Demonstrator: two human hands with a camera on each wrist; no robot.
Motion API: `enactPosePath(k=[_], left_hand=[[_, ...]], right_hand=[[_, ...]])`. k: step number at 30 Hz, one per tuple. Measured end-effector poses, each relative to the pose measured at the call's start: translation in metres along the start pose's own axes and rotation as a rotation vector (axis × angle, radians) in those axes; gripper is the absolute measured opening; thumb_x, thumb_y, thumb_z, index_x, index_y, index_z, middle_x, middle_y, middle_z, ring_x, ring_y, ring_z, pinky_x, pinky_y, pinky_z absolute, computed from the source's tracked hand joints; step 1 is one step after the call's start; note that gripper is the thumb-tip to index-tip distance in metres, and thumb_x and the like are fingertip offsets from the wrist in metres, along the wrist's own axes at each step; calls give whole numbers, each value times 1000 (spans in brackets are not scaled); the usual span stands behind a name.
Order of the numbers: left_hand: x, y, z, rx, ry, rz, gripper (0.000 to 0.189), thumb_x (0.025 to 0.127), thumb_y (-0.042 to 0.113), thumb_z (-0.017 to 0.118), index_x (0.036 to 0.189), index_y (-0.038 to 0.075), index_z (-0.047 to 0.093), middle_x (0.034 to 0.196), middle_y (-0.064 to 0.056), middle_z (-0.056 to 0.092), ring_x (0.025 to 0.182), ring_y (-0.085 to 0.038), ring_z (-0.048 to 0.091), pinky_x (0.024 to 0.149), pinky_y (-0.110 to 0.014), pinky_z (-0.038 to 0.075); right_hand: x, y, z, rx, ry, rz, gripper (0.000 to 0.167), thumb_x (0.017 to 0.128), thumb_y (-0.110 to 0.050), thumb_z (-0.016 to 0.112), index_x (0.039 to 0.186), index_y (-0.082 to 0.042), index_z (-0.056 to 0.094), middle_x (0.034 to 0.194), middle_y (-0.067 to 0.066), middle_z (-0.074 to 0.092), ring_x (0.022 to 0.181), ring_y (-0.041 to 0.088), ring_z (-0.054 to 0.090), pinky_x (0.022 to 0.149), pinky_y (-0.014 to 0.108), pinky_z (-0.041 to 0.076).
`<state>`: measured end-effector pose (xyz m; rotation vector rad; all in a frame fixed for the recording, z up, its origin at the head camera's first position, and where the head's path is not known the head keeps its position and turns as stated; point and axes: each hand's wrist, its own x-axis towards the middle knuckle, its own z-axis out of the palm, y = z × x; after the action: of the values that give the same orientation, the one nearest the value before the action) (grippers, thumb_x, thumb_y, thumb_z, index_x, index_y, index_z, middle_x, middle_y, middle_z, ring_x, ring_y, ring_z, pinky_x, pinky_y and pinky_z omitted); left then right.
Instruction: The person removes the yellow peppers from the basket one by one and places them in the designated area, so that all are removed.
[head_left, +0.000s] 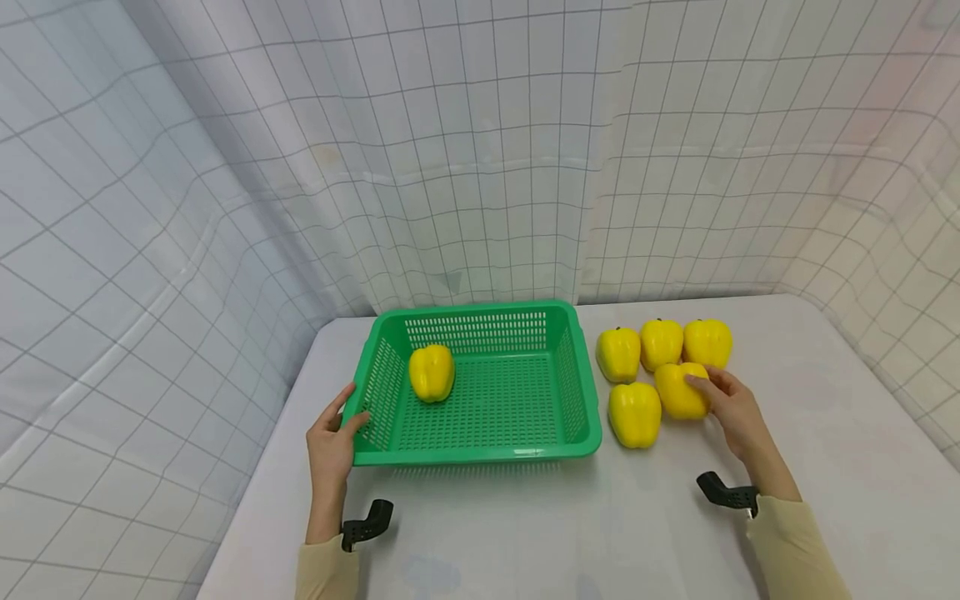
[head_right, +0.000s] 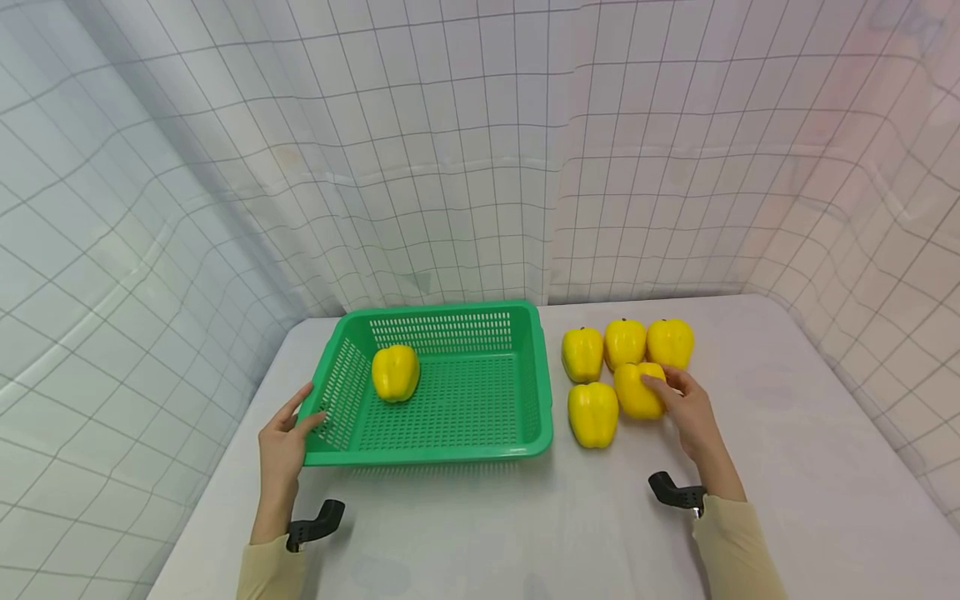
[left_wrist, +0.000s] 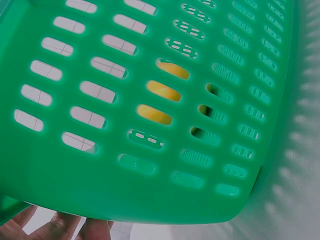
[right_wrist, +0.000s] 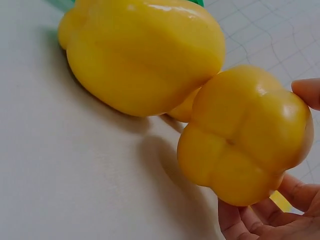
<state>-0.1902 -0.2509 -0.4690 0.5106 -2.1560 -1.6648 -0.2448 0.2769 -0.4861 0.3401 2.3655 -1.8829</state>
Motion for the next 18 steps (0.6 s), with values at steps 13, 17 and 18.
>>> enactPosePath(k=[13, 17, 18], left_hand=[[0, 0, 0, -6, -3, -8, 46, 88, 6, 65, 132, 18, 60, 105, -21, 63, 69, -12, 62, 56, -23, 48], [0, 0, 0, -4, -4, -13, 46, 88, 6, 65, 132, 19, 60, 105, -20, 64, 69, -12, 62, 56, -23, 48], [0, 0, 0, -4, -4, -13, 46, 88, 6, 65, 132, 19, 60, 104, -20, 64, 69, -13, 62, 56, -23, 48]], right_hand=[[2, 8, -2, -48, -19, 36, 90, 87, -58, 56, 148, 0, 26, 141, 16, 32, 110, 24, 38, 81, 23, 38], [2, 9, -3, -53, -17, 35, 90, 87, -59, 56, 147, 1, 28, 140, 17, 33, 109, 24, 39, 78, 20, 39], [2, 10, -3, -57, -19, 32, 89, 87, -59, 55, 147, 1, 28, 141, 17, 33, 109, 25, 39, 78, 19, 40]])
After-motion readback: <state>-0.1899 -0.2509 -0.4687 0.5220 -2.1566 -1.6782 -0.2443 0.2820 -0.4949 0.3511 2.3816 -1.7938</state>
